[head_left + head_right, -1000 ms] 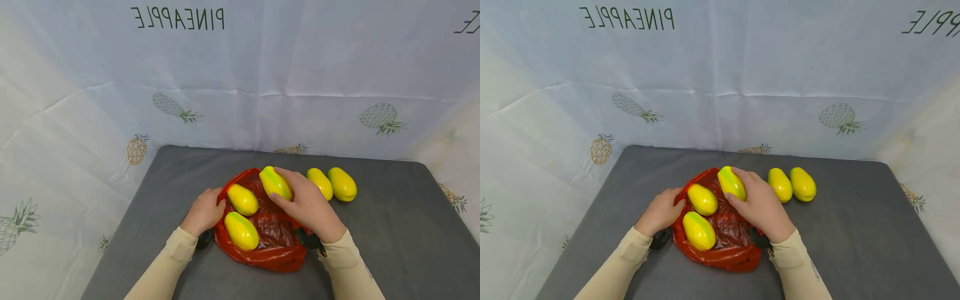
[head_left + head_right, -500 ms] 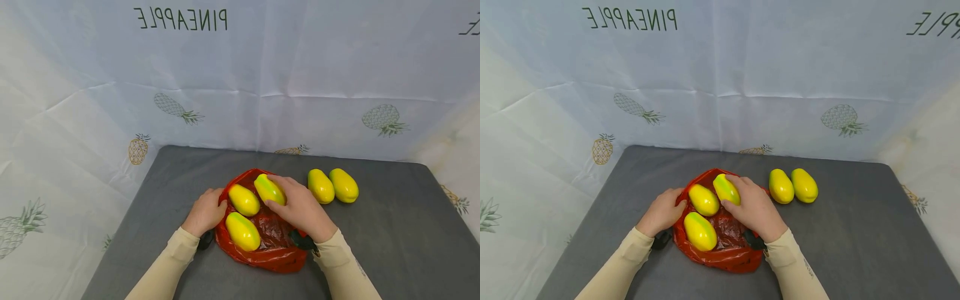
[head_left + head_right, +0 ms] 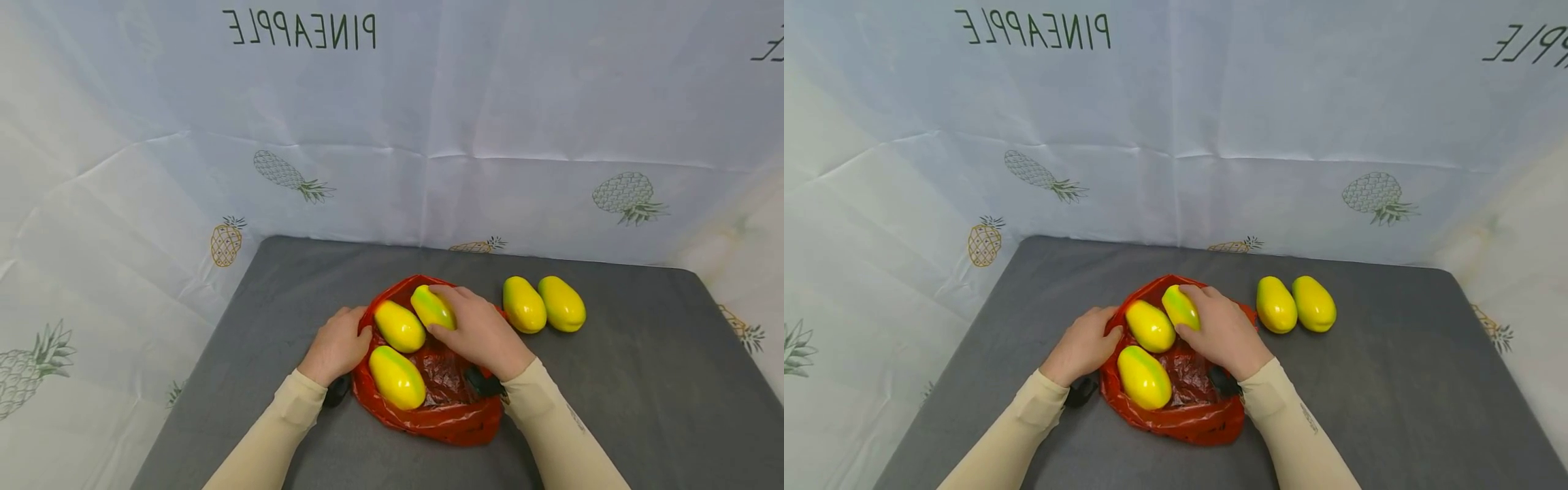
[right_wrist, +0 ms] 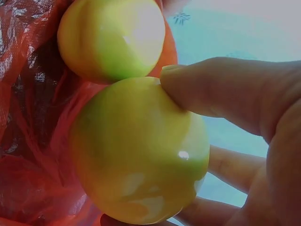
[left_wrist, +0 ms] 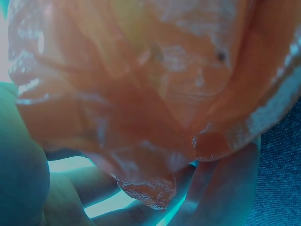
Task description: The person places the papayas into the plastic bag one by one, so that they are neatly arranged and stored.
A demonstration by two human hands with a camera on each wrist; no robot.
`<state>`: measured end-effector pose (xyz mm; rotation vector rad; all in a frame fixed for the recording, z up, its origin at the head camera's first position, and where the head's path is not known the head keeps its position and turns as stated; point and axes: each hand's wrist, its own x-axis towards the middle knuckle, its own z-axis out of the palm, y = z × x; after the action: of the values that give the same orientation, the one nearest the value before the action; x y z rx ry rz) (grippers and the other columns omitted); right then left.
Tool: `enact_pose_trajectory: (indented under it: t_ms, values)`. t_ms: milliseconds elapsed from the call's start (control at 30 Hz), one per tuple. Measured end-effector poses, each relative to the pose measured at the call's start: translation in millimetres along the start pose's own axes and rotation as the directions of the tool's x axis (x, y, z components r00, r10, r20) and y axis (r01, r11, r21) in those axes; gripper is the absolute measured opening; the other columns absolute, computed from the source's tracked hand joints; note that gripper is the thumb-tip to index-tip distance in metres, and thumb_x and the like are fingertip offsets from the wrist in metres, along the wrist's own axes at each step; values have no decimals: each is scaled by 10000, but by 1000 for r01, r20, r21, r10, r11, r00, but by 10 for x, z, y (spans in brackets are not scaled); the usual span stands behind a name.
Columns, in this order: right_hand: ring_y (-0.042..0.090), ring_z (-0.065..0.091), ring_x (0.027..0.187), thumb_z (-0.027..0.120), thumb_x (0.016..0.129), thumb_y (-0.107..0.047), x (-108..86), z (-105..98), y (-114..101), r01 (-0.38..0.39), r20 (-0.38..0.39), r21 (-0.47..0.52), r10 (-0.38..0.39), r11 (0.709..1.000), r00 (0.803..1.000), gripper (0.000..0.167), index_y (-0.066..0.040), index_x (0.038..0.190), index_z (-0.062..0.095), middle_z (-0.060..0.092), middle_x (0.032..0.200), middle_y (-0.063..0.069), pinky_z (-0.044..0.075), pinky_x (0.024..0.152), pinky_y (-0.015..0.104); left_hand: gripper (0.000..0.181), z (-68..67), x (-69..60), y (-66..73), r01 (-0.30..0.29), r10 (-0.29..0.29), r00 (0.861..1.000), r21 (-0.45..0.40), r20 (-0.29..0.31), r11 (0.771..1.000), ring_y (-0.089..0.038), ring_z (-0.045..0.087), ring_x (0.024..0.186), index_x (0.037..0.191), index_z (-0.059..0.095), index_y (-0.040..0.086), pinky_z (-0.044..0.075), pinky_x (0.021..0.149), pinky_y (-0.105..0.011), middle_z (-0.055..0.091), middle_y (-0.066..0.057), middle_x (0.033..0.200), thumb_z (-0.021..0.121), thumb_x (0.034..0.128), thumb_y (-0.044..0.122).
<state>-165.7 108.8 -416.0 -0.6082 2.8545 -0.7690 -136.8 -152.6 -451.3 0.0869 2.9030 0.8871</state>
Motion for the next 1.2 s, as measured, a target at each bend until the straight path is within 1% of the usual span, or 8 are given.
enact_pose_trajectory:
  t_ms: [100, 300, 433, 533, 700, 800, 1200]
  values:
    - [313, 669, 1262, 766, 995, -385, 39, 18, 2, -4, 16, 3, 4, 1000, 1000, 687, -202, 1606, 514, 609, 1547, 126, 570, 1044, 562, 331, -1, -5, 5, 3, -3, 1000, -2, -1, 1000, -259, 630, 875, 1331, 706, 18, 639, 863, -490, 712, -161, 1135, 659, 1047, 183]
    - [303, 673, 1174, 754, 1005, -371, 104, 44, -1, -11, 26, -1, 11, 1000, 1000, 688, -185, 1615, 494, 624, 1510, 142, 583, 994, 535, 332, -7, -16, 0, -3, 3, 1000, -6, -1, 1000, -257, 634, 869, 1335, 704, 13, 637, 855, -493, 715, -164, 1126, 660, 1043, 166]
    - [304, 671, 1164, 737, 1018, -370, 153, 64, -8, -16, 43, 4, 16, 1000, 999, 684, -171, 1620, 481, 619, 1506, 155, 582, 991, 533, 343, -9, -22, -5, 0, 0, 1000, -6, -2, 1000, -263, 638, 885, 1346, 699, 12, 637, 874, -508, 716, -168, 1146, 663, 1041, 164]
    - [317, 664, 1198, 727, 1026, -370, 183, 69, -23, -20, 59, 12, 19, 1000, 998, 686, -159, 1626, 470, 607, 1523, 163, 572, 1014, 544, 346, -8, -23, -7, 1, -1, 1000, -5, 0, 1000, -266, 638, 898, 1351, 698, 13, 633, 889, -515, 716, -167, 1154, 661, 1043, 166]
    - [367, 626, 1329, 708, 1044, -350, 224, 82, -15, -19, 80, 12, 18, 1000, 997, 685, -132, 1638, 446, 570, 1577, 178, 534, 1091, 584, 342, -2, -15, -11, 2, -2, 1000, -6, 0, 1000, -260, 631, 889, 1345, 700, 17, 632, 872, -502, 714, -159, 1137, 660, 1043, 171]
    - [390, 597, 1374, 697, 1052, -346, 250, 104, 4, -23, 91, 11, 22, 1000, 996, 682, -126, 1643, 435, 558, 1589, 183, 509, 1125, 599, 346, 6, -10, -13, 2, -2, 1000, -7, 0, 1000, -255, 626, 883, 1349, 699, 19, 631, 868, -499, 713, -154, 1130, 663, 1043, 176]
    - [378, 572, 1419, 683, 1058, -354, 296, 168, 51, -26, 121, -1, 26, 1000, 992, 705, -100, 1653, 402, 559, 1593, 181, 474, 1181, 590, 373, 23, 11, -16, 1, -1, 1000, 3, 1, 1000, -273, 636, 914, 1376, 691, 23, 631, 903, -515, 721, -160, 1168, 665, 1050, 203]
